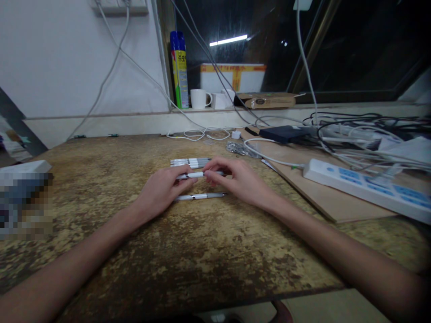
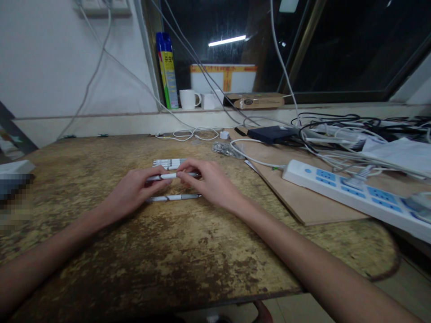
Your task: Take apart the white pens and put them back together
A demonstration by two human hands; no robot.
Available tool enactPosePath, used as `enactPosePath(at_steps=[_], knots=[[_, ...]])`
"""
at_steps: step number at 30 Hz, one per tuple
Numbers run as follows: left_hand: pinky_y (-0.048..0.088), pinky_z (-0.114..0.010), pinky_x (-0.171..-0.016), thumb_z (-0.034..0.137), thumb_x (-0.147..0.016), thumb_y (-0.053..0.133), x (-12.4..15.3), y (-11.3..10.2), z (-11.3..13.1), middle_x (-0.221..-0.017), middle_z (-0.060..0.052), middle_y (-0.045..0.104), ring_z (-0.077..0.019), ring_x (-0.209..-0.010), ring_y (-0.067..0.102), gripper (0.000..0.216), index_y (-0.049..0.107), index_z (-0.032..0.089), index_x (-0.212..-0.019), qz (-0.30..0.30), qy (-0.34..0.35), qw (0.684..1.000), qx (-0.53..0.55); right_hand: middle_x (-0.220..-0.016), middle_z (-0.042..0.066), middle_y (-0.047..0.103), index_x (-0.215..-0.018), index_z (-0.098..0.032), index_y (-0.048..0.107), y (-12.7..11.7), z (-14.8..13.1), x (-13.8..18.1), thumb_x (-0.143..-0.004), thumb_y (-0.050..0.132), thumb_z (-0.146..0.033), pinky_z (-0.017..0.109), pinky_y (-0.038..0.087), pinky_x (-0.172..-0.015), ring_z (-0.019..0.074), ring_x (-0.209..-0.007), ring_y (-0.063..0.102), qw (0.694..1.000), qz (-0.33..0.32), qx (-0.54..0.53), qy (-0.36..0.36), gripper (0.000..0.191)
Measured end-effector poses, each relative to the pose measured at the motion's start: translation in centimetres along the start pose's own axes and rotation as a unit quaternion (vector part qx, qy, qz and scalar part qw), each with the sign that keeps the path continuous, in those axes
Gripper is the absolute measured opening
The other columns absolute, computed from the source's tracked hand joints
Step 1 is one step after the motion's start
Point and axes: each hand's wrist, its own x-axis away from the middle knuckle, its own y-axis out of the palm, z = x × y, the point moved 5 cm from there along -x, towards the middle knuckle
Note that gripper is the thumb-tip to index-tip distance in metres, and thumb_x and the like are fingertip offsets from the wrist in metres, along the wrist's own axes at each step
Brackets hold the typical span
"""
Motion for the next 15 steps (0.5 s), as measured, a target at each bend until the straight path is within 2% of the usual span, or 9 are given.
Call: enactPosePath(at_steps=[4,10,15], knots=[[0.042,-0.029,-0.071,0.039,-0.099,0.051,-0.03,-0.08,0.08,-0.091,-0.004,0.07,-0.0197,-0.08,0.062,0.025,0.068,0.021,-0.103,0.003,0.002,1.0,-0.002,-0.1,0.004,0.075,-0.105,-0.02,0.07,-0.08,-0.13,-0.06,-0.088,0.067,-0.025,0.031,0.052,-0.081,0.0189,-0.091,0.069,1.0,0.007,0.001,-0.026,0.018],[0.041,-0.028,-0.069,0.034,-0.098,0.054,-0.09,-0.11,0.11,-0.092,-0.003,0.07,-0.0185,-0.078,0.061,0.019,0.067,0.021,-0.105,0.008,0.002,1.0,0.007,-0.085,0.004,0.074,-0.101,-0.019,0.072,0.11,0.55,0.01,-0.096,0.056,-0.036,0.029,0.051,-0.068,0.0171,-0.073,0.067,0.999,-0.003,0.002,0.033,0.023],[0.043,-0.03,-0.073,0.035,-0.098,0.053,-0.09,-0.15,0.04,-0.095,-0.004,0.071,-0.0201,-0.083,0.062,0.02,0.067,0.021,-0.106,0.013,0.003,1.0,0.009,-0.096,0.004,0.074,-0.104,-0.02,0.071,-0.16,0.76,-0.21,-0.087,0.067,-0.025,0.031,0.052,-0.076,0.0184,-0.084,0.068,1.0,0.02,-0.014,-0.003,0.018]])
